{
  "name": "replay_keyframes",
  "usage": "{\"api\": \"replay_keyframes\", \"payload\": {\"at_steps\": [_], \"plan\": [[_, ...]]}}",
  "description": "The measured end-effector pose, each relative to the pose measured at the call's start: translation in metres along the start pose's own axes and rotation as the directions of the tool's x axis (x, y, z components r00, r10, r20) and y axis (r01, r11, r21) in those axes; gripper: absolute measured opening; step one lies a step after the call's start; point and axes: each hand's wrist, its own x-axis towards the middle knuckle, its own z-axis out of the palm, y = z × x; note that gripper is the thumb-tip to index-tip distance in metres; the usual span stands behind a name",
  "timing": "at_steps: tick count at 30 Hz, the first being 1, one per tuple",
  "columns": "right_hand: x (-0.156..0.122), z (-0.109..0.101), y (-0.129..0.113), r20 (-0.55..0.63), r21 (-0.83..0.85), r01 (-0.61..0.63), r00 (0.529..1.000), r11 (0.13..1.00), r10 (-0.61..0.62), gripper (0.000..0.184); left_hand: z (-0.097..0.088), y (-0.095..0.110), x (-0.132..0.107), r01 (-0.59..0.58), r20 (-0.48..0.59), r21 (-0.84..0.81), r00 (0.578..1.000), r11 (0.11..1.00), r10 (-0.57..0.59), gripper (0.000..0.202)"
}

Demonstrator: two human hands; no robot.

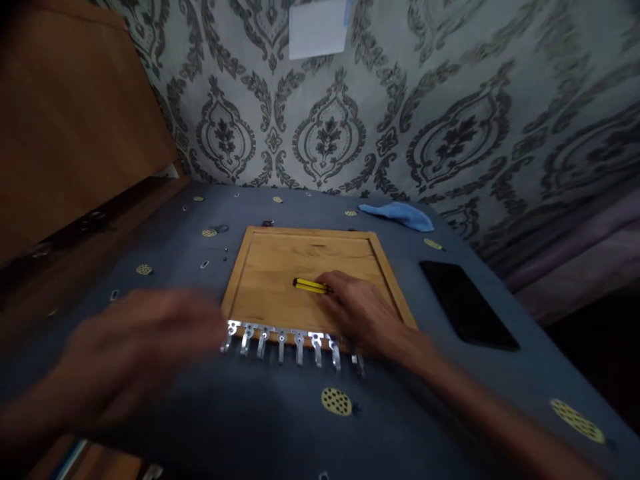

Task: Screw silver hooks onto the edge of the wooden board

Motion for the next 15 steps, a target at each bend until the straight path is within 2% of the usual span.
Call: {"api": "replay_keyframes", "payload": {"at_steps": [1, 2, 3, 6, 8, 12, 15], "plan": [[0.004, 0.002, -0.001, 0.042, -0.022, -0.003, 0.999, 1.000, 0.004, 0.024, -0.002, -0.019, 0.008, 0.041, 0.006, 0.036, 0.999, 0.999, -0.041, 0.029], [0.007, 0.004, -0.002, 0.069, -0.033, 0.001, 0.998, 0.999, 0.002, 0.024, -0.004, -0.041, 0.016, 0.193, 0.020, 0.110, 0.980, 0.975, -0.196, 0.027], [0.010, 0.006, -0.002, 0.082, -0.040, 0.006, 0.997, 0.999, -0.002, 0.024, -0.004, -0.064, 0.022, 0.273, 0.015, 0.147, 0.960, 0.951, -0.278, 0.026], [0.013, 0.008, -0.001, 0.078, -0.041, 0.018, 0.997, 0.999, -0.014, 0.024, 0.001, -0.128, 0.033, 0.409, 0.009, 0.235, 0.906, 0.882, -0.423, 0.020], [0.011, 0.007, 0.000, 0.070, -0.041, 0.019, 0.997, 0.999, -0.017, 0.025, 0.009, -0.158, 0.034, 0.450, 0.017, 0.291, 0.880, 0.844, -0.475, 0.024], [0.001, 0.002, 0.004, -0.003, -0.007, 0.001, 1.000, 1.000, -0.001, 0.025, 0.026, -0.183, 0.037, 0.456, 0.023, 0.382, 0.865, 0.804, -0.501, 0.033], [-0.013, -0.003, 0.012, -0.133, 0.037, -0.008, 0.991, 0.999, 0.013, 0.029, 0.029, -0.192, 0.045, 0.488, -0.048, 0.455, 0.848, 0.745, -0.527, 0.036]]}}
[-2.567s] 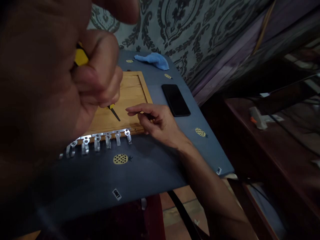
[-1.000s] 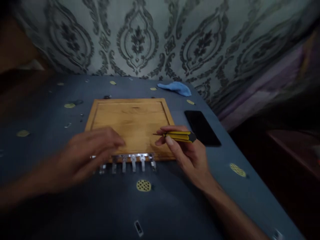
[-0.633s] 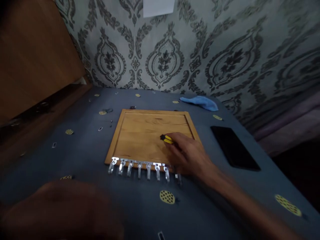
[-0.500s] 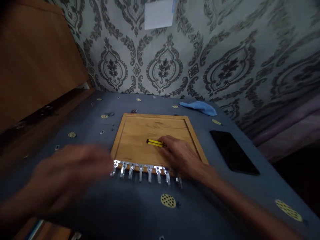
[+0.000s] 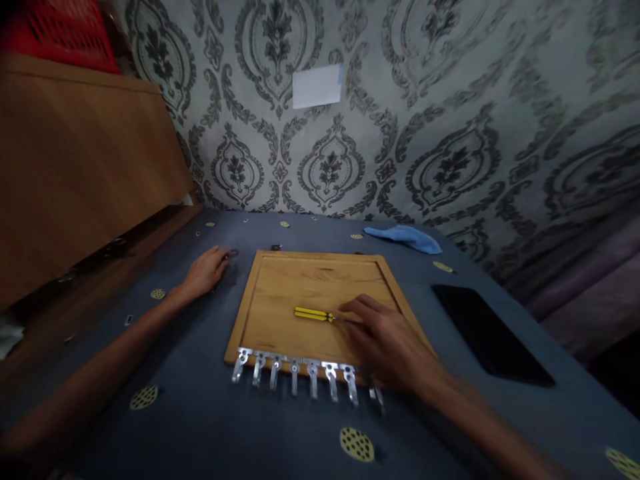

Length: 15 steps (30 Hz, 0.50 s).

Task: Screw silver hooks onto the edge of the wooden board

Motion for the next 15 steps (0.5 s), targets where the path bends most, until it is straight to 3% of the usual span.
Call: {"api": "replay_keyframes", "payload": {"at_steps": [4, 7, 15], "plan": [[-0.023, -0.009, 0.015, -0.146, 0.037, -0.032, 0.989, 0.999, 0.037, 0.039, 0.001, -0.007, 0.018, 0.118, -0.073, 0.072, 0.991, 0.990, -0.112, 0.039], [-0.037, -0.012, 0.019, -0.187, 0.046, -0.084, 0.978, 0.995, 0.091, 0.046, 0.004, -0.010, 0.024, 0.146, -0.059, 0.075, 0.988, 0.986, -0.142, 0.038], [-0.040, -0.008, 0.010, -0.212, 0.134, -0.091, 0.970, 0.987, 0.118, 0.045, -0.003, -0.010, 0.029, 0.161, 0.036, -0.124, 0.987, 0.979, -0.157, 0.038]]}}
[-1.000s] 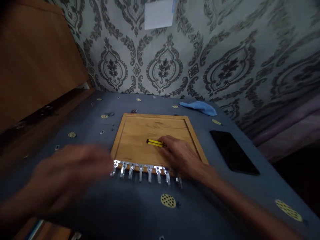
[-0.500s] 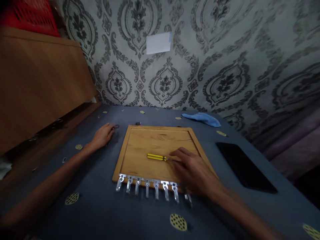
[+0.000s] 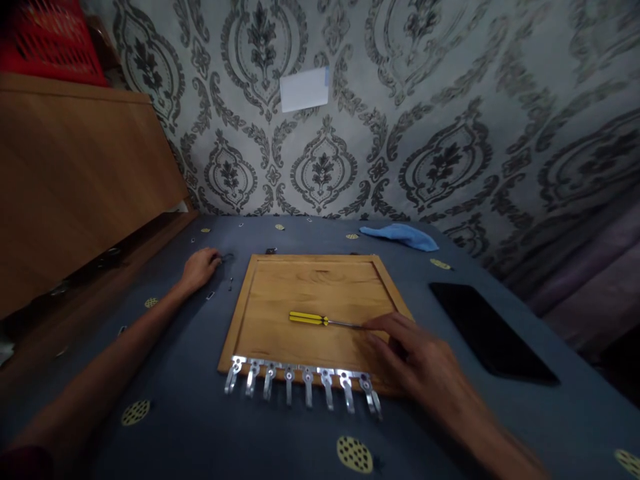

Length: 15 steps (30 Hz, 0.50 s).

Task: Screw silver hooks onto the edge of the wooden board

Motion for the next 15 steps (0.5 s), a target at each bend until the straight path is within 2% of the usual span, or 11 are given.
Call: {"api": "replay_keyframes", "payload": {"at_steps": [3, 6, 8, 11, 15], "plan": [[-0.002, -0.002, -0.009, -0.013, 0.024, 0.005, 1.000, 1.000, -0.005, 0.037, -0.004, 0.017, -0.008, -0.023, 0.089, -0.165, 0.995, 0.986, 0.038, 0.038], [-0.006, -0.002, -0.022, -0.037, 0.040, 0.078, 0.996, 0.996, -0.077, 0.028, -0.002, 0.050, -0.034, -0.065, 0.230, -0.364, 0.961, 0.929, 0.157, 0.033], [-0.009, 0.000, -0.032, -0.067, 0.043, 0.158, 0.986, 0.987, -0.154, 0.022, 0.000, 0.079, -0.059, -0.087, 0.319, -0.485, 0.909, 0.870, 0.269, 0.026], [-0.015, 0.004, -0.048, -0.088, 0.026, 0.260, 0.962, 0.965, -0.257, 0.029, 0.001, 0.121, -0.094, -0.090, 0.403, -0.630, 0.811, 0.771, 0.424, 0.018], [-0.023, 0.005, -0.065, -0.029, 0.095, 0.350, 0.937, 0.932, -0.349, 0.028, -0.004, 0.157, -0.120, -0.024, 0.441, -0.746, 0.730, 0.666, 0.521, 0.016]]}}
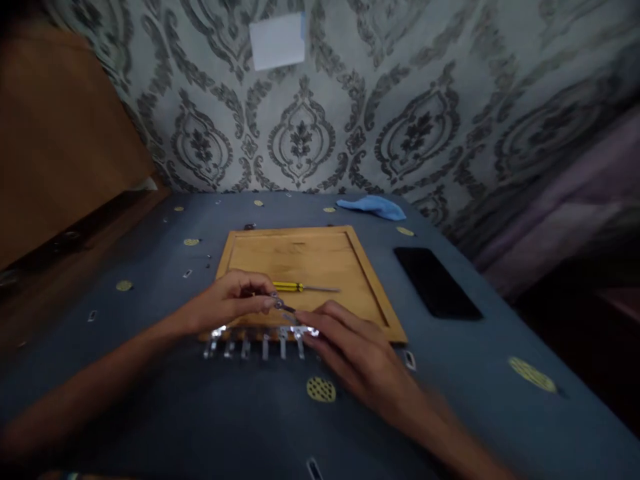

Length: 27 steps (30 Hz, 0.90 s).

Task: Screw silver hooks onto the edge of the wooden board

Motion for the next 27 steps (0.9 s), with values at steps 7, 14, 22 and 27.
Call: {"api": "replay_keyframes", "payload": {"at_steps": [7, 14, 22, 27], "plan": [[-0.011, -0.005, -0.007, 0.033, 0.184, -0.156, 0.988, 0.970, 0.152, 0.012, 0.020, 0.009, 0.008, 0.046, 0.143, -0.119, 0.989, 0.992, -0.029, 0.019], [-0.049, -0.015, -0.012, 0.104, 0.306, -0.385, 0.923, 0.871, 0.372, 0.021, 0.046, 0.015, 0.017, -0.078, 0.135, 0.140, 0.989, 0.987, 0.059, 0.019], [-0.094, -0.024, -0.013, 0.037, 0.481, -0.736, 0.560, 0.476, 0.828, 0.029, 0.072, 0.014, 0.022, -0.301, 0.109, 0.435, 0.953, 0.849, 0.282, 0.016], [-0.084, -0.019, -0.008, 0.138, 0.534, -0.741, 0.552, 0.407, 0.823, 0.034, 0.088, 0.011, 0.026, -0.300, 0.148, 0.503, 0.954, 0.810, 0.261, 0.038]]}}
